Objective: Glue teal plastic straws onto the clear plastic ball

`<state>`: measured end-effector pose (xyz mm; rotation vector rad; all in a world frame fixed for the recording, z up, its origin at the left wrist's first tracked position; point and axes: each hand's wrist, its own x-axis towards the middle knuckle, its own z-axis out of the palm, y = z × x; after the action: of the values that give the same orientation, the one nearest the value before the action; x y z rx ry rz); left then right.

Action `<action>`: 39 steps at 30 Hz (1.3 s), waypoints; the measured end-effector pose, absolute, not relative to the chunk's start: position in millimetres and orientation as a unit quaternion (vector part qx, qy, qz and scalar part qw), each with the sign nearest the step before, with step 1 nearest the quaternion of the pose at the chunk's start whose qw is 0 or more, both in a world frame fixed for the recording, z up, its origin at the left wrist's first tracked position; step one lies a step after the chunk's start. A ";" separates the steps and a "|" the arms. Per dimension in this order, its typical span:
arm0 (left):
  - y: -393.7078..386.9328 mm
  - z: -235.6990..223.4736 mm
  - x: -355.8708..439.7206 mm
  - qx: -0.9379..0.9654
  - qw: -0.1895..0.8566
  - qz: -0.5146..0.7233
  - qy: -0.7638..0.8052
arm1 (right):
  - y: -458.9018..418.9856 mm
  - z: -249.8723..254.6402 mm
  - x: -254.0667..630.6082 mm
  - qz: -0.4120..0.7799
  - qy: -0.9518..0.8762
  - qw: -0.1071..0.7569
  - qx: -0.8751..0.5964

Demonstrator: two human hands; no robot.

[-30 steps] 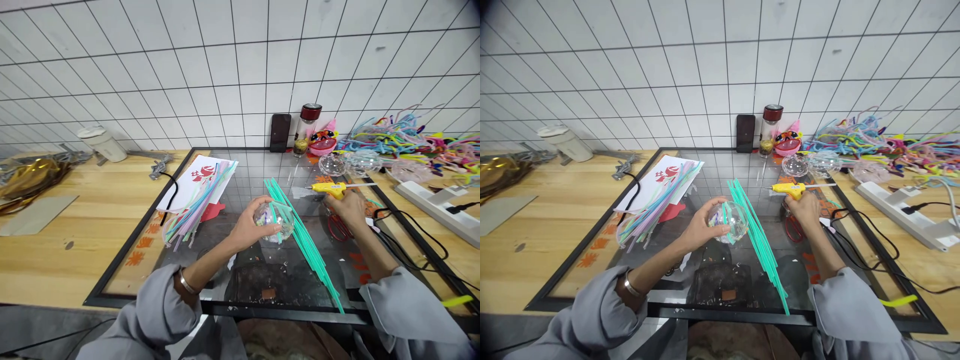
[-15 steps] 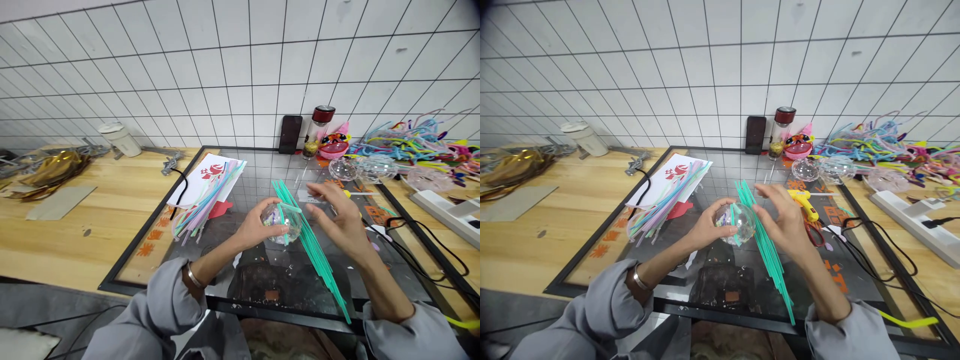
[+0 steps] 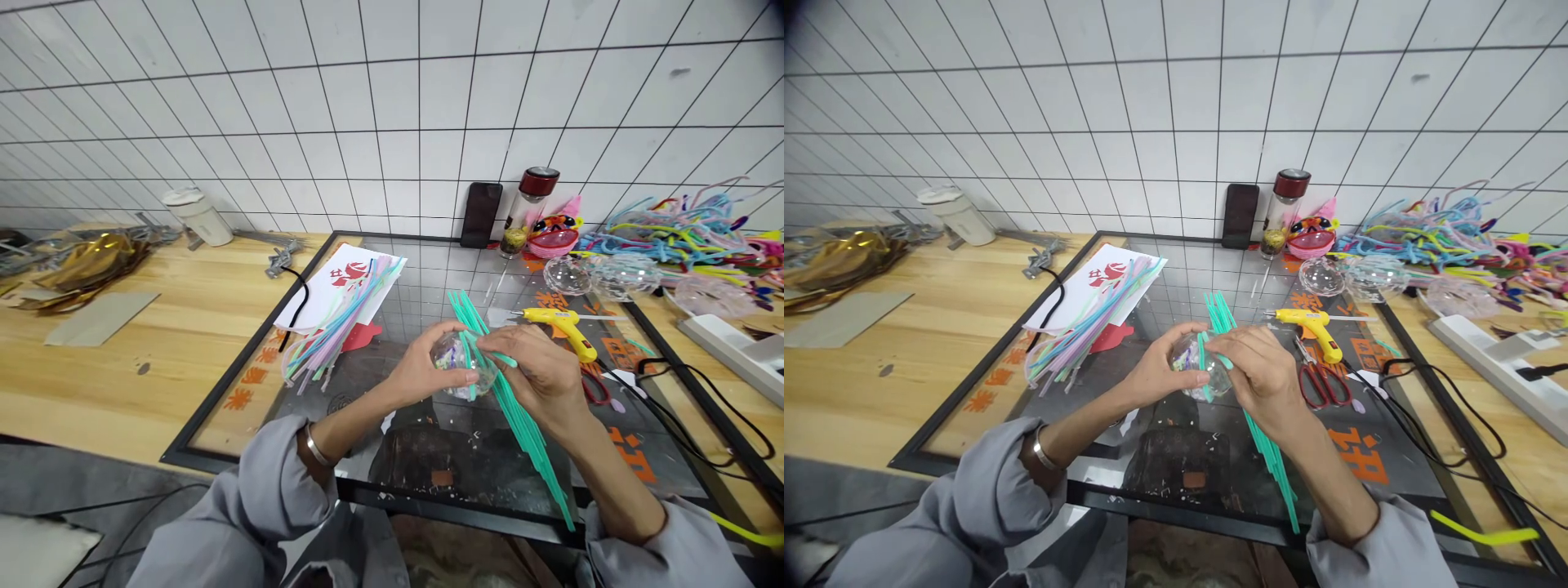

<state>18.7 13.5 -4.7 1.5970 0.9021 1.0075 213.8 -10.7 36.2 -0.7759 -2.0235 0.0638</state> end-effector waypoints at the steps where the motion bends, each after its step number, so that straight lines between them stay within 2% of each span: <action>1: 13.5 -4.2 18.6 0.660 0.502 0.416 0.374 | -11.7 35.1 214.2 0.028 -0.825 0.468 -0.317; 17: 13.3 -6.5 18.5 0.651 0.511 0.414 0.380 | -17.3 30.5 211.3 -0.017 -0.841 0.455 -0.291; 27: 13.9 -8.2 17.4 0.658 0.507 0.414 0.373 | -18.3 28.9 210.8 0.019 -0.841 0.460 -0.284; 39: 13.3 -13.5 16.7 0.699 0.444 0.432 0.357 | -17.0 23.3 211.2 0.030 -0.838 0.463 -0.287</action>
<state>16.7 13.3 -13.5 1.7335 0.8844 1.0721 211.2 -17.0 23.3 -0.7044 -2.0602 0.0730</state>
